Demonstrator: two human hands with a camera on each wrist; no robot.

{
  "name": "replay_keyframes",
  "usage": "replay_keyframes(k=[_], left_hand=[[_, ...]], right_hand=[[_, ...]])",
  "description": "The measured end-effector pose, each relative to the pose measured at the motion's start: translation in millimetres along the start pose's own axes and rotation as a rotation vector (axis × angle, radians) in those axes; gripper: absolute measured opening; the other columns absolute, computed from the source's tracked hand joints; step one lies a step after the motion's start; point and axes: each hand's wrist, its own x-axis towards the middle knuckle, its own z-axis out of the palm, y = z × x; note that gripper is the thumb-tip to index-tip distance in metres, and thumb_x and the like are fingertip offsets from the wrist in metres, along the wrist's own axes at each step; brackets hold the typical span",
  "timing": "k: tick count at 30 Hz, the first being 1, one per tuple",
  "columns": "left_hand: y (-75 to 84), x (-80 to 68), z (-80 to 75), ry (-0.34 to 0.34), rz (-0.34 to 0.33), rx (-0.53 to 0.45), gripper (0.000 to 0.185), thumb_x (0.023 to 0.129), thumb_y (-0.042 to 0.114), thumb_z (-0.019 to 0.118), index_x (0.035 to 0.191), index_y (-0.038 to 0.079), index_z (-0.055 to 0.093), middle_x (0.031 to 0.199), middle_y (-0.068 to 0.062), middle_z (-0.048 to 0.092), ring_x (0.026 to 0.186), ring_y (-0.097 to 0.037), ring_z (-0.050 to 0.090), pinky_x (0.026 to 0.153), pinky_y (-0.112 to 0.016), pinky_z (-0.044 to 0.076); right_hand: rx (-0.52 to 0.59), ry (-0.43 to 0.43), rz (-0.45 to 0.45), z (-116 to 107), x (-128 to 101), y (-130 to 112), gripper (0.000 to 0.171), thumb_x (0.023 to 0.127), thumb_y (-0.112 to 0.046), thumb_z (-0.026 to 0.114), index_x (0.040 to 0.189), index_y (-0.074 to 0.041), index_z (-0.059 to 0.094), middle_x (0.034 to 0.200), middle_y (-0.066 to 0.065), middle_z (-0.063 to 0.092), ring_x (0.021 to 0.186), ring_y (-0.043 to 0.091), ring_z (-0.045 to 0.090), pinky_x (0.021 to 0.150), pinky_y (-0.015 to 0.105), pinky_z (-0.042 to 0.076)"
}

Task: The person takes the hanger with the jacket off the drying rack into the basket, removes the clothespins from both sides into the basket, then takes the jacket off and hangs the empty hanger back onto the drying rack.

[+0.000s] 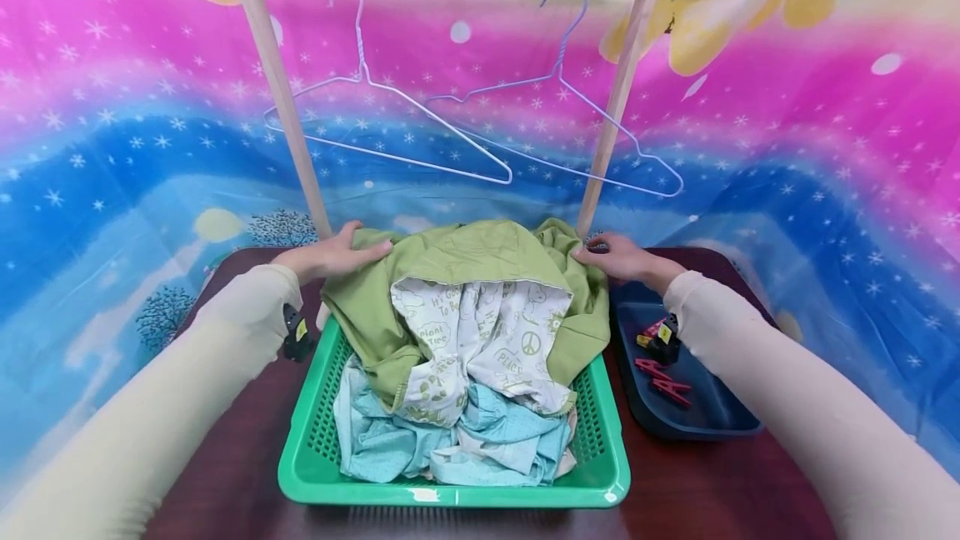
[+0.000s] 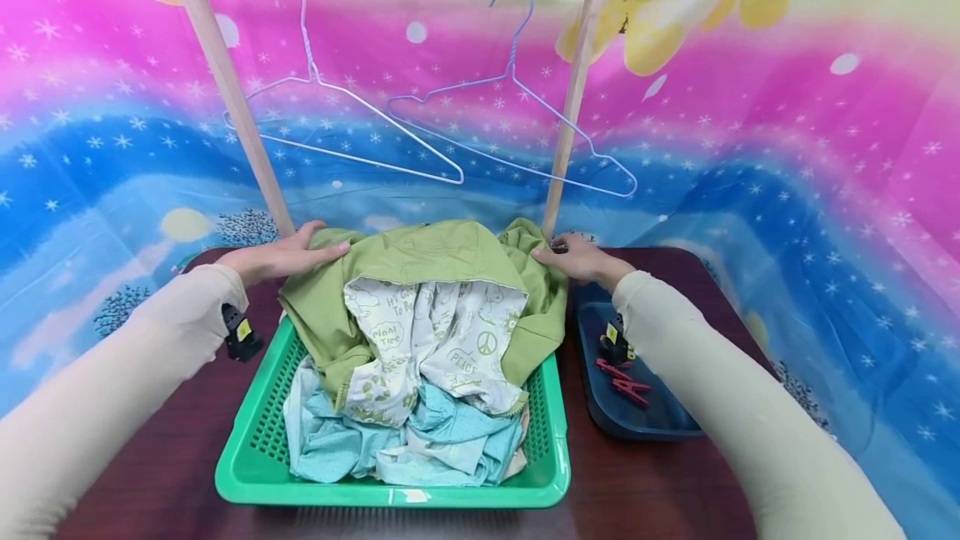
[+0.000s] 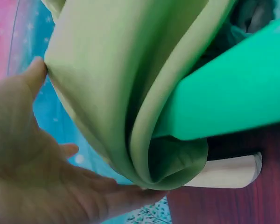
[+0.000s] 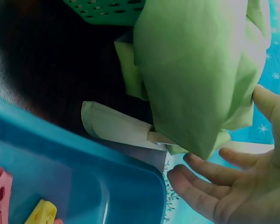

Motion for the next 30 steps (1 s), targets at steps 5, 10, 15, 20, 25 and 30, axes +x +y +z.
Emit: replay_keyframes(k=[5, 10, 15, 20, 25, 30], left_hand=[[1.2, 8.4, -1.6, -0.091, -0.027, -0.028, 0.105, 0.098, 0.073, 0.035, 0.158, 0.009, -0.023, 0.163, -0.033, -0.017, 0.152, -0.055, 0.001, 0.119, -0.069, 0.017], [5.8, 14.9, 5.6, -0.039, 0.052, 0.044, 0.092, 0.102, 0.058, 0.045, 0.162, 0.003, 0.003, 0.167, -0.03, 0.003, 0.154, -0.05, 0.009, 0.123, -0.063, 0.016], [11.1, 23.9, 15.6, 0.128, 0.151, 0.077, 0.065, 0.101, 0.024, 0.054, 0.155, -0.005, 0.032, 0.159, -0.031, 0.032, 0.146, -0.047, 0.035, 0.12, -0.056, 0.031], [20.0, 25.7, 16.5, 0.315, 0.183, 0.069, 0.047, 0.094, 0.006, 0.058, 0.139, -0.006, 0.055, 0.14, -0.028, 0.056, 0.119, -0.039, 0.058, 0.105, -0.049, 0.048], [31.9, 14.8, 12.0, 0.457, 0.206, 0.016, 0.036, 0.095, 0.006, 0.057, 0.131, 0.001, 0.063, 0.12, -0.02, 0.064, 0.102, -0.032, 0.057, 0.09, -0.044, 0.049], [45.6, -1.5, 9.9, 0.561, 0.267, -0.054, 0.031, 0.097, 0.007, 0.058, 0.128, 0.006, 0.065, 0.119, -0.016, 0.063, 0.101, -0.029, 0.054, 0.085, -0.041, 0.046]], right_hand=[[0.035, -0.045, 0.018, 4.6, 5.8, -4.7, 0.087, 0.103, -0.062, 0.04, 0.161, -0.002, 0.016, 0.166, 0.028, 0.012, 0.15, 0.046, 0.025, 0.112, 0.059, 0.04], [0.06, -0.027, -0.019, 12.4, 13.6, -7.2, 0.076, 0.103, -0.05, 0.052, 0.155, 0.002, 0.033, 0.145, 0.028, 0.046, 0.128, 0.037, 0.051, 0.1, 0.046, 0.048], [0.028, 0.064, -0.08, 17.8, 19.1, -7.7, 0.027, 0.101, -0.025, 0.062, 0.106, 0.001, 0.062, 0.086, 0.007, 0.056, 0.078, 0.019, 0.051, 0.071, 0.031, 0.044], [0.111, 0.136, -0.136, 13.9, 16.1, -13.0, 0.017, 0.103, -0.016, 0.056, 0.092, -0.002, 0.055, 0.083, 0.004, 0.052, 0.072, 0.016, 0.047, 0.065, 0.029, 0.042], [0.233, 0.222, -0.199, 6.8, 3.0, -25.2, 0.017, 0.104, -0.017, 0.053, 0.102, 0.0, 0.055, 0.088, 0.003, 0.053, 0.071, 0.011, 0.051, 0.063, 0.027, 0.046], [0.299, 0.279, -0.296, 5.1, -16.6, -39.3, 0.016, 0.103, -0.018, 0.055, 0.103, -0.002, 0.053, 0.102, 0.009, 0.058, 0.077, 0.015, 0.057, 0.062, 0.026, 0.049]])
